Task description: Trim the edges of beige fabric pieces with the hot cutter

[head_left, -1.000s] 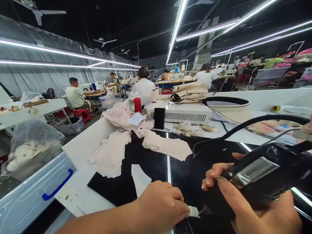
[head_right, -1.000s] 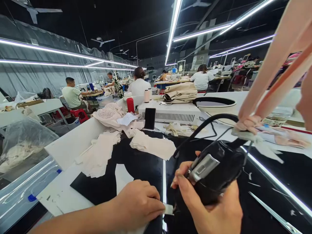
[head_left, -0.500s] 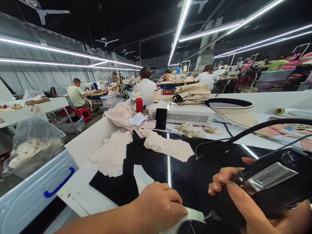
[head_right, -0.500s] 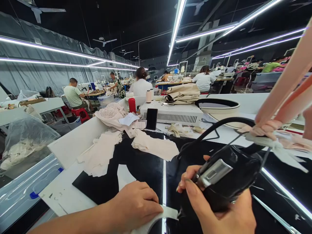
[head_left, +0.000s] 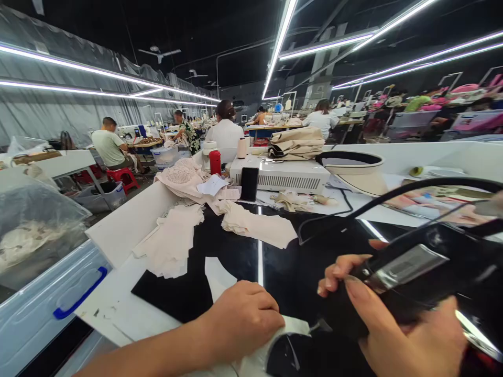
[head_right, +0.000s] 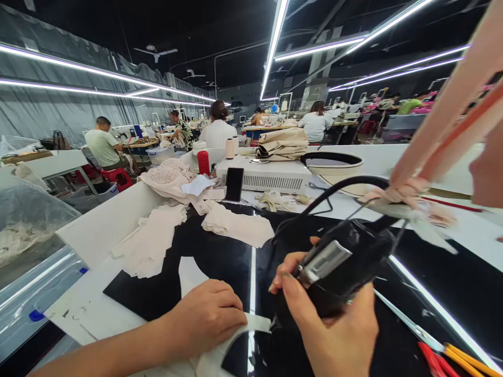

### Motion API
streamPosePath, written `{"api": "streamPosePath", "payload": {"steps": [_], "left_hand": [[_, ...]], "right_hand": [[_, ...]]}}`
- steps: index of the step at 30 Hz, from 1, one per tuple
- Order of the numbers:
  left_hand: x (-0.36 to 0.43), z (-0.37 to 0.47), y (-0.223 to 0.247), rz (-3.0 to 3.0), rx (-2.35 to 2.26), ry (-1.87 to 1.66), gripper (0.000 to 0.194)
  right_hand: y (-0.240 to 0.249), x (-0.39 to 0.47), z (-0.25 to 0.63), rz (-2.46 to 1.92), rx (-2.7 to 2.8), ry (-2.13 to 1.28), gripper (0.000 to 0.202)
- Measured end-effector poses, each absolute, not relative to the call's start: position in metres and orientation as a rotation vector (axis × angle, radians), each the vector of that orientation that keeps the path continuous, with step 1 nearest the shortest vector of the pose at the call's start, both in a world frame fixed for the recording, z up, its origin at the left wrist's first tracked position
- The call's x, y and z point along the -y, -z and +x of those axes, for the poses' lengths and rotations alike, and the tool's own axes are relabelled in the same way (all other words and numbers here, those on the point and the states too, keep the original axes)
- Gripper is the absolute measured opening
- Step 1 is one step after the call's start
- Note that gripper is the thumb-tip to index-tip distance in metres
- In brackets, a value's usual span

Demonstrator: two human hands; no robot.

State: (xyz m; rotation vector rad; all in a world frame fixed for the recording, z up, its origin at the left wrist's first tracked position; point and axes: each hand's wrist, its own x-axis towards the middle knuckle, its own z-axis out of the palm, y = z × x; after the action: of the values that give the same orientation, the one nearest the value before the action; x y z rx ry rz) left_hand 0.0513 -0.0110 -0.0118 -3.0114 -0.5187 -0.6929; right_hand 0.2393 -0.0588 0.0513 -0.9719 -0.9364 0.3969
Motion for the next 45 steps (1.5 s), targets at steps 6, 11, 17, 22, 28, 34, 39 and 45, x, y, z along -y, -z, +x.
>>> {"api": "streamPosePath", "payload": {"steps": [6,11,17,22,28,34,39,45], "left_hand": [[0.019,0.042,0.007,-3.007,0.520,0.801,0.014],[0.022,0.039,0.003,-3.024,0.512,0.839,0.011],[0.024,0.038,0.004,-2.940,0.515,0.860,0.013],[0.025,0.037,0.009,-2.915,0.510,0.897,0.014],[0.027,0.037,0.014,-2.943,0.531,0.903,0.019],[0.036,0.042,0.011,-2.964,0.540,0.866,0.018],[0.038,0.044,0.007,-2.978,0.557,0.868,0.018],[0.038,0.043,0.009,-2.989,0.559,0.850,0.022]], "right_hand": [[-0.059,0.064,0.231,-0.886,1.009,-0.446,0.043],[-0.058,0.066,0.228,-0.854,1.034,-0.466,0.041],[-0.058,0.067,0.228,-0.846,1.026,-0.481,0.041],[-0.059,0.066,0.228,-0.838,1.028,-0.477,0.044],[-0.065,0.058,0.220,-0.811,1.003,-0.477,0.034],[-0.066,0.056,0.217,-0.797,1.034,-0.512,0.032],[-0.066,0.058,0.217,-0.788,1.045,-0.507,0.032],[-0.066,0.059,0.217,-0.796,1.054,-0.513,0.030]]}}
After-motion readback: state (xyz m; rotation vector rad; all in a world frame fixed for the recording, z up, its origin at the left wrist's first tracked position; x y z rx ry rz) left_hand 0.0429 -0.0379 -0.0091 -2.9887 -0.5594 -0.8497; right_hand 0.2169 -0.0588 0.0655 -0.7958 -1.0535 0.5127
